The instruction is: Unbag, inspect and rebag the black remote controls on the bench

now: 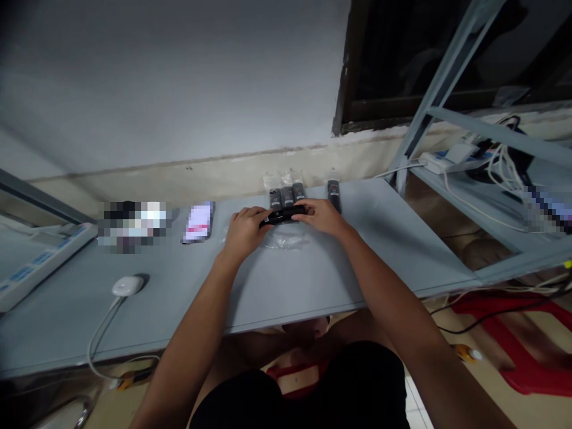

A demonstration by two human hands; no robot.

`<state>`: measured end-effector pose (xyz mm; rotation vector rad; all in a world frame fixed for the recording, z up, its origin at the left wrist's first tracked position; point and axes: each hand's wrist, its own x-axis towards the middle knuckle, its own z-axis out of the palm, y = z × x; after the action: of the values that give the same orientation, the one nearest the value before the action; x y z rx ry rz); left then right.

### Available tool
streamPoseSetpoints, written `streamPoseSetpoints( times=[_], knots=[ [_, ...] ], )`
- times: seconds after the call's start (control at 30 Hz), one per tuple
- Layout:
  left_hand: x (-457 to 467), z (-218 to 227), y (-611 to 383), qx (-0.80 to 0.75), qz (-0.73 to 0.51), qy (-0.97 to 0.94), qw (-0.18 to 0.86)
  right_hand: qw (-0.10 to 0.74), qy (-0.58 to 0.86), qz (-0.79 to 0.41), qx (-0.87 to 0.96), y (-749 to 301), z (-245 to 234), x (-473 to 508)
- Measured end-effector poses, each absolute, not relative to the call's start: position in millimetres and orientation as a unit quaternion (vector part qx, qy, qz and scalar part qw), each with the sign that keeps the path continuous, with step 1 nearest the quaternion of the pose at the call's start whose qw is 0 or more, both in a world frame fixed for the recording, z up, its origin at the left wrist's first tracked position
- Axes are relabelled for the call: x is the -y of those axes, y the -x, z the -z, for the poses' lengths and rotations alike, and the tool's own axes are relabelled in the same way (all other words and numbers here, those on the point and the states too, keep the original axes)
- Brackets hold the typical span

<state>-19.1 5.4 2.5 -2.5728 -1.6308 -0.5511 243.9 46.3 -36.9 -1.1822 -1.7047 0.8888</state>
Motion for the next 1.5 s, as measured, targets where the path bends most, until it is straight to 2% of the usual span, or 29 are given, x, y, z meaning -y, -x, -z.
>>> streamPoseSetpoints(
  times=[0.23,0.67,1.0,1.5],
  knots=[
    [-11,-4,34,0.561,0.196,0.804,0.008,0.503,0.421,-0.378,0.653,-250,35,-52],
    [-10,-6,34,0.557,0.210,0.804,-0.008,0.471,0.432,-0.422,0.643,-251,37,-50],
    [-12,-6,35,0.558,0.214,0.802,-0.005,0.439,0.442,-0.378,0.685,-256,42,-52],
    [-14,-3,35,0.557,0.226,0.799,-0.003,0.445,0.426,-0.350,0.705,-256,47,-59]
  ],
)
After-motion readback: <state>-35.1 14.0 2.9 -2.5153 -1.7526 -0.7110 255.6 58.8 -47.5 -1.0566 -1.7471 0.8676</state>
